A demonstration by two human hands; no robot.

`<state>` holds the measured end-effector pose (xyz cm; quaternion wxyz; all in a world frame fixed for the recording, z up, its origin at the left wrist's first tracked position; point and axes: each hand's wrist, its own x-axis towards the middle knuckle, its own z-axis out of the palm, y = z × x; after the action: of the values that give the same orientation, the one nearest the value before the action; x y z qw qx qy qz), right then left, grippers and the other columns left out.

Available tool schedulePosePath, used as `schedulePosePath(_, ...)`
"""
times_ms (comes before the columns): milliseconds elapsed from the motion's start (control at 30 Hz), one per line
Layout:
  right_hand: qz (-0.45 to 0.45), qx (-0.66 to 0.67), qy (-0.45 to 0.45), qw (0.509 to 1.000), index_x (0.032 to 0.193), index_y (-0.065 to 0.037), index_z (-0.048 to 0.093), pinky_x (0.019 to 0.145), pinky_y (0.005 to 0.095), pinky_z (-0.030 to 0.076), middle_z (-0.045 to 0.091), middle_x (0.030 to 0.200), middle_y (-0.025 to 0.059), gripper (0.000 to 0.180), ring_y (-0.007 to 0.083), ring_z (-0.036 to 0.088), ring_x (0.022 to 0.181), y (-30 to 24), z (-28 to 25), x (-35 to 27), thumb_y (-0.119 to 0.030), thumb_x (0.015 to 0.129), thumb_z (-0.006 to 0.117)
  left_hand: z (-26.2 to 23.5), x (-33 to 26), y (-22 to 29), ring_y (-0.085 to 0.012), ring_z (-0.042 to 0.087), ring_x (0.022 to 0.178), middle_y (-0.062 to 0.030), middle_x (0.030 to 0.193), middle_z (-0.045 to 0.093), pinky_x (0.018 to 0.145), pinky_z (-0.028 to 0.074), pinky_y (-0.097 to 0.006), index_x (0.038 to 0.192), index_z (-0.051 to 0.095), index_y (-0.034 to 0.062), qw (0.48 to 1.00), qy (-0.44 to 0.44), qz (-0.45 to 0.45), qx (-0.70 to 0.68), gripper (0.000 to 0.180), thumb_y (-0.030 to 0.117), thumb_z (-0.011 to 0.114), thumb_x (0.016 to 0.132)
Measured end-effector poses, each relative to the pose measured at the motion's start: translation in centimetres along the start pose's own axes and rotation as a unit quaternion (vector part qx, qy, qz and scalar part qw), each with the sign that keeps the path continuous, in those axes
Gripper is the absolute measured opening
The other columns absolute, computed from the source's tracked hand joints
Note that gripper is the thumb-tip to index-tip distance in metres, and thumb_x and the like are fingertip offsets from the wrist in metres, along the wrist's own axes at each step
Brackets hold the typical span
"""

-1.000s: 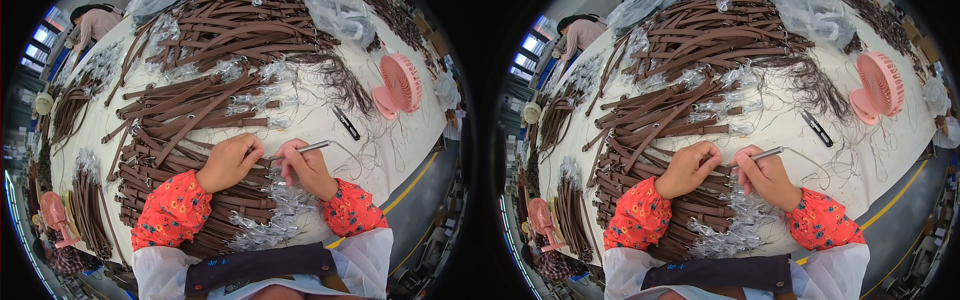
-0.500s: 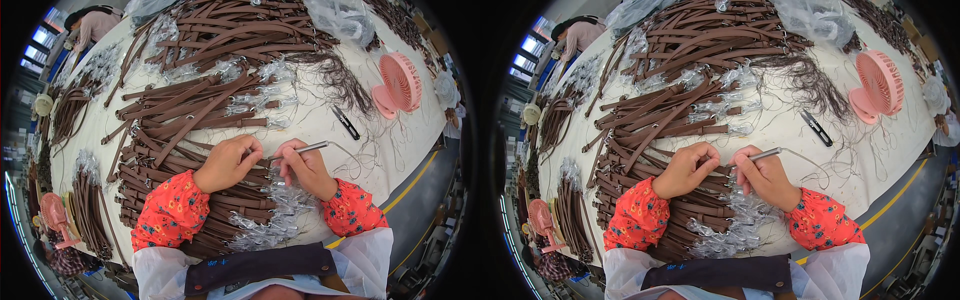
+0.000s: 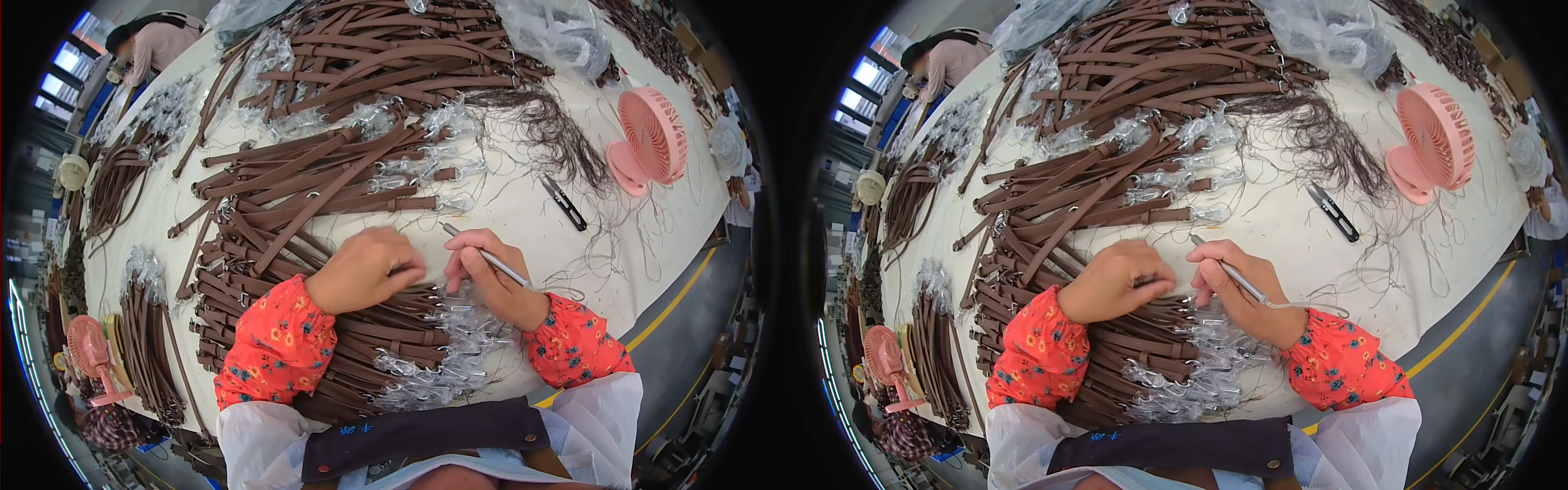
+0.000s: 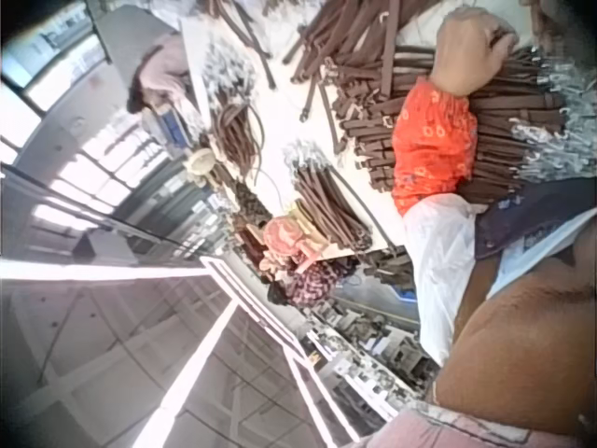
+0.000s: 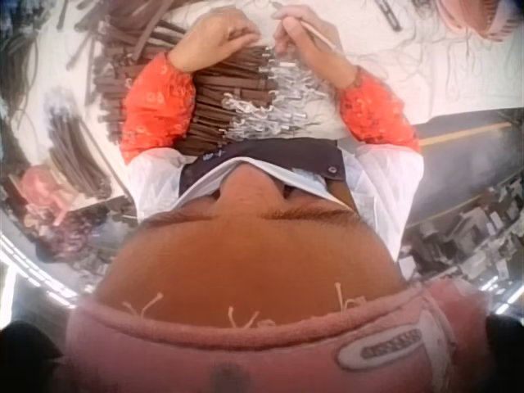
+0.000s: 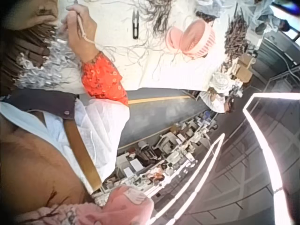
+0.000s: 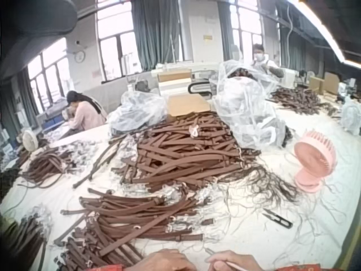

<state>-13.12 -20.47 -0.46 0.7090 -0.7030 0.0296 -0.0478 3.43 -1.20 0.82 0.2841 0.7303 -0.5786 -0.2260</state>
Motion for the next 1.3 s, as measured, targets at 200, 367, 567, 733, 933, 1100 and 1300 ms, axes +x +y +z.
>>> schedulePosePath(200, -0.025, -0.031, 0.009, 0.999, 0.123, -0.004, 0.058, 0.067, 0.0262, 0.052, 0.067, 0.091, 0.0082, 0.027, 0.0125, 0.067, 0.075, -0.3, -0.1, -0.1, -0.025, 0.109, 0.049, 1.0, 0.7, -0.2, -0.0343, 0.062, 0.103, -0.0125, 0.115, 0.066, 0.086, 0.05, -0.043, 0.118, 0.066, 0.0047, 0.968, 0.199, 0.021, 0.149, 0.036, 0.009, 0.075, 0.083)
schedulePosePath(367, -0.099, -0.032, 0.042, 0.994, 0.124, -0.001, 0.058, 0.074, 0.0273, 0.054, 0.067, 0.096, 0.0106, 0.029, 0.0143, 0.067, 0.083, 0.5, -0.2, 0.0, -0.024, 0.109, 0.05, 0.9, 0.1, -0.3, -0.034, 0.064, 0.096, -0.0119, 0.106, 0.065, 0.08, 0.051, -0.041, 0.11, 0.064, 0.0047, 0.994, 0.089, 0.033, 0.049, 0.034, 0.013, 0.079, 0.08)
schedulePosePath(567, -0.079, -0.041, 0.024, 0.996, 0.124, 0.0, 0.058, 0.074, 0.0273, 0.054, 0.068, 0.096, 0.0105, 0.029, 0.0144, 0.067, 0.083, -0.1, -0.2, 0.0, -0.023, 0.109, 0.049, 1.1, 0.4, 0.5, -0.0322, 0.064, 0.089, -0.0103, 0.096, 0.063, 0.076, 0.053, -0.04, 0.097, 0.065, 0.0047, 0.993, 0.115, 0.008, 0.001, 0.025, 0.015, 0.08, 0.079)
schedulePosePath(733, -0.051, -0.065, 0.036, 0.996, 0.124, -0.001, 0.058, 0.07, 0.0255, 0.053, 0.068, 0.092, 0.008, 0.027, 0.0121, 0.067, 0.077, 0.0, 0.0, 0.3, -0.021, 0.109, 0.049, 2.4, 0.0, 0.7, -0.0297, 0.064, 0.089, -0.009, 0.096, 0.064, 0.076, 0.054, -0.039, 0.094, 0.064, 0.0037, 0.978, 0.132, 0.087, 0.134, 0.019, 0.009, 0.077, 0.081)
schedulePosePath(933, -0.001, -0.018, 0.024, 1.0, 0.124, -0.001, 0.057, 0.066, 0.0239, 0.051, 0.066, 0.088, 0.0064, 0.027, 0.0102, 0.065, 0.071, 0.4, -0.3, 0.2, -0.022, 0.109, 0.047, 2.5, 0.1, 0.7, -0.0293, 0.064, 0.089, -0.0095, 0.096, 0.064, 0.075, 0.054, -0.038, 0.093, 0.063, 0.0033, 0.981, 0.144, 0.087, 0.097, 0.017, 0.004, 0.075, 0.081)
schedulePosePath(1100, 0.035, 0.059, 0.028, 0.997, 0.122, -0.001, 0.057, 0.063, 0.0234, 0.049, 0.065, 0.086, 0.0056, 0.031, 0.0098, 0.062, 0.068, 0.6, -0.3, 0.2, -0.027, 0.11, 0.045, 1.8, 0.2, 0.2, -0.0307, 0.063, 0.089, -0.0105, 0.099, 0.065, 0.075, 0.054, -0.039, 0.095, 0.062, 0.003, 0.994, 0.11, 0.023, 0.001, 0.02, 0.003, 0.075, 0.081)
schedulePosePath(1300, 0.04, 0.066, 0.023, 0.997, 0.119, 0.0, 0.057, 0.063, 0.0234, 0.049, 0.064, 0.084, 0.0056, 0.032, 0.0092, 0.061, 0.066, 0.6, -0.3, 0.2, -0.029, 0.11, 0.044, 2.1, -0.3, 1.0, -0.0308, 0.063, 0.089, -0.0101, 0.1, 0.066, 0.076, 0.054, -0.038, 0.095, 0.062, 0.0021, 0.981, 0.148, 0.076, 0.102, 0.018, 0.0, 0.073, 0.081)
